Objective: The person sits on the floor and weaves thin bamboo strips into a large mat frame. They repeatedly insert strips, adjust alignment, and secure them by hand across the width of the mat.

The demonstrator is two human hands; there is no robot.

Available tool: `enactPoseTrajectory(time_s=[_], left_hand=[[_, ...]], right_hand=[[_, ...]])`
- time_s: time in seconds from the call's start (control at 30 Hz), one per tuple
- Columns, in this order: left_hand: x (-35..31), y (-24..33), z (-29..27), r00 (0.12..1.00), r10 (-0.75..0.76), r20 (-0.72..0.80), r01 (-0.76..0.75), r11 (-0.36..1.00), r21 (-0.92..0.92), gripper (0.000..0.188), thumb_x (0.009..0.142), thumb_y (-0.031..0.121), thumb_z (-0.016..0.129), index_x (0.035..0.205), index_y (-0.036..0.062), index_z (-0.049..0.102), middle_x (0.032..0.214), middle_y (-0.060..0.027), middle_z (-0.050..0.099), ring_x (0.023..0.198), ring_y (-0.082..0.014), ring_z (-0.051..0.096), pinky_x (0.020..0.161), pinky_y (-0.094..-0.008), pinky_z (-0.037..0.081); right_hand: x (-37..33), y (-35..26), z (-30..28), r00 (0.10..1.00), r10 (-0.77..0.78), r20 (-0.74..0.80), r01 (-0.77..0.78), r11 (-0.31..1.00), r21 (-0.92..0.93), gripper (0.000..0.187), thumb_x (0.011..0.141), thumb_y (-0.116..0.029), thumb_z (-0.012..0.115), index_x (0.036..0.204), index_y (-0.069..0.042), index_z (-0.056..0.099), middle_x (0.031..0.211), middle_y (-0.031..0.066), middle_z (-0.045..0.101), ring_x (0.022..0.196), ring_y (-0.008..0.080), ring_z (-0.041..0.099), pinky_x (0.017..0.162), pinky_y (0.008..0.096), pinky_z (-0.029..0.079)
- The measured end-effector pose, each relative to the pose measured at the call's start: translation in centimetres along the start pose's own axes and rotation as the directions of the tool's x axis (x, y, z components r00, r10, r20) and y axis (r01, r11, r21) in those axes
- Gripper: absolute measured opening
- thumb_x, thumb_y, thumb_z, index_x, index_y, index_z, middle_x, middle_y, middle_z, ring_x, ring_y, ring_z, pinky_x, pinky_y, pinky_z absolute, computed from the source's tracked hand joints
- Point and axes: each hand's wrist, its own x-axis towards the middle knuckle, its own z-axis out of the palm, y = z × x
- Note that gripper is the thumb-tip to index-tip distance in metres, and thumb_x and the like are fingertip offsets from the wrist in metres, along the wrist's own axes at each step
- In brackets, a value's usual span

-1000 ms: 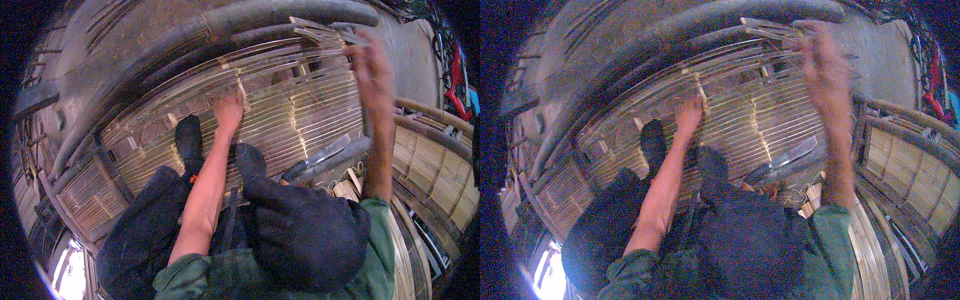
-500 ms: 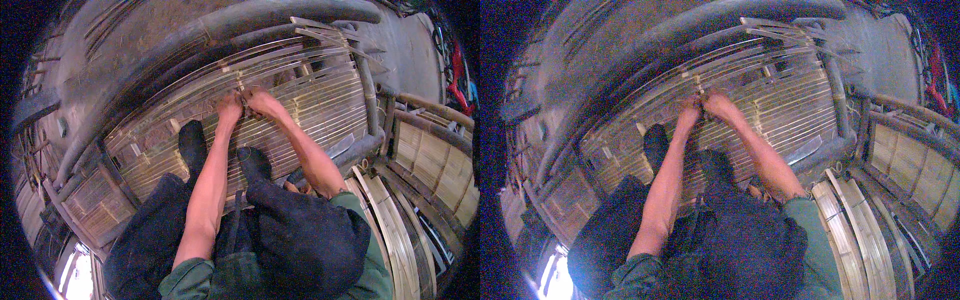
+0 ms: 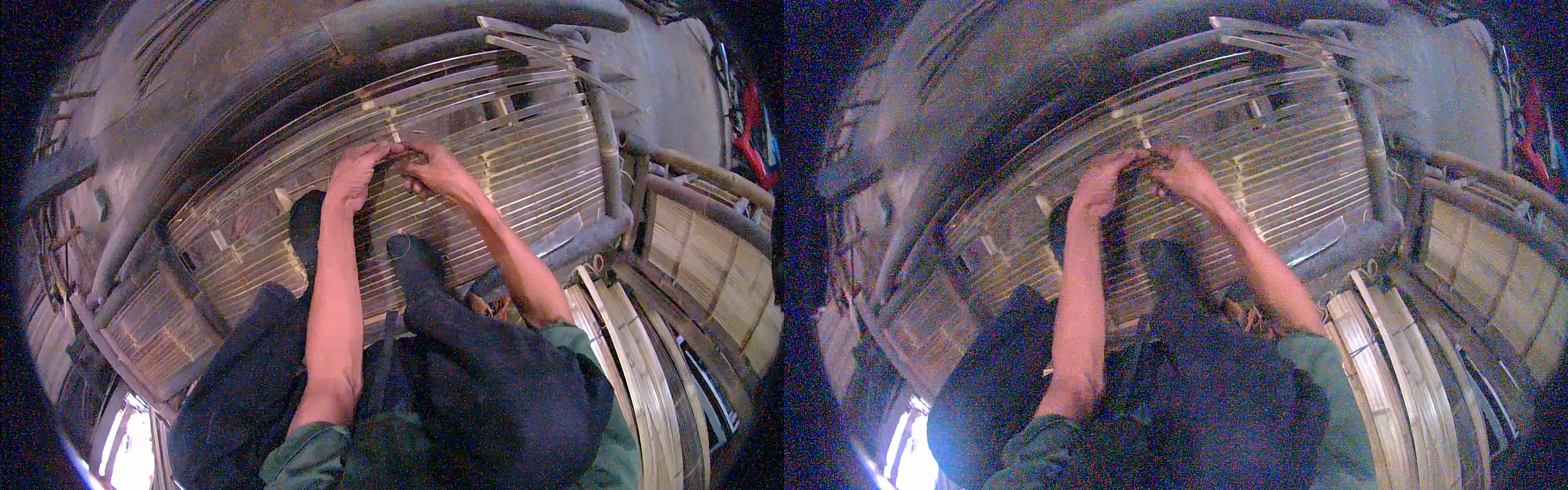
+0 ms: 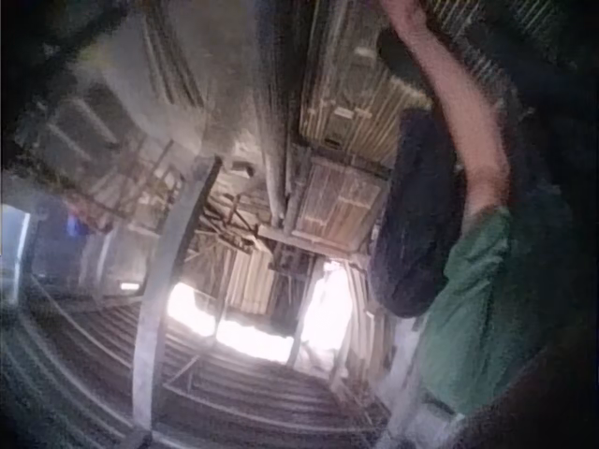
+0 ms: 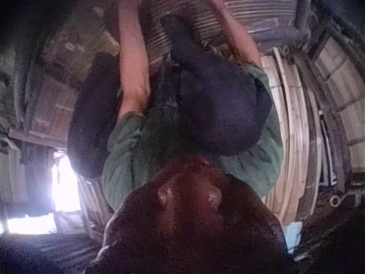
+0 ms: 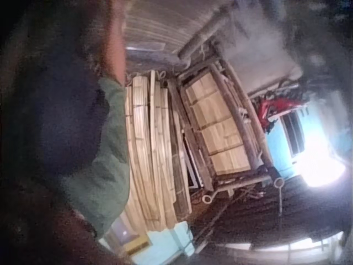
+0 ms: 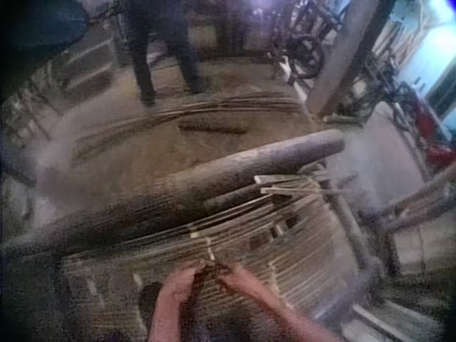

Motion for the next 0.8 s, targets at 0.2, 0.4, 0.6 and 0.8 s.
enactPoseTrajectory(time_s=[0.2,0.4,0.6,0.8], left_hand=[[0.1,0.0,0.4,0.988,0.094,0.12,-0.062,0.967,-0.247,0.026,0.09,0.021,0.054,0.104,0.0018,0.065,0.11,-0.0081,0.063,0.107,-0.0181,0.054,0.097,-0.0324,0.036],[0.3,0.0,0.0,0.98,0.069,0.186,-0.006,0.948,-0.32,0.03,0.091,0.022,0.052,0.112,0.0022,0.061,0.114,-0.0081,0.062,0.11,-0.0198,0.054,0.1,-0.0334,0.035],[0.6,-0.6,-0.1,0.987,0.083,0.141,-0.032,0.944,-0.329,0.029,0.089,0.022,0.055,0.107,0.0014,0.063,0.11,-0.0082,0.064,0.105,-0.0211,0.056,0.097,-0.0325,0.037],[0.9,-0.3,-1.9,0.983,0.177,-0.051,-0.109,0.783,0.612,0.029,0.081,0.023,0.061,0.1,0.0011,0.064,0.097,-0.0146,0.066,0.092,-0.0258,0.062,0.08,-0.0368,0.046]], right_hand=[[-2.0,-0.3,0.2,0.786,-0.503,-0.36,0.083,0.662,-0.744,0.037,0.08,-0.017,0.064,0.115,-0.011,0.057,0.076,0.0114,0.063,0.066,0.0284,0.061,0.061,0.0342,0.05],[-3.0,-1.5,0.4,0.805,-0.443,-0.393,0.229,0.845,-0.483,0.034,0.079,-0.024,0.065,0.11,-0.009,0.061,0.095,0.0204,0.062,0.095,0.0346,0.056,0.083,0.0397,0.044],[-1.4,-1.0,1.4,0.84,-0.276,-0.468,0.147,0.944,-0.295,0.033,0.082,-0.031,0.062,0.099,-0.003,0.064,0.098,0.0186,0.063,0.093,0.0354,0.058,0.084,0.0411,0.045],[-11.0,-3.3,-2.8,0.869,-0.349,-0.35,0.243,0.918,-0.312,0.022,0.088,-0.025,0.059,0.086,-0.004,0.06,0.082,0.0086,0.059,0.076,0.0223,0.059,0.075,0.0336,0.047]])
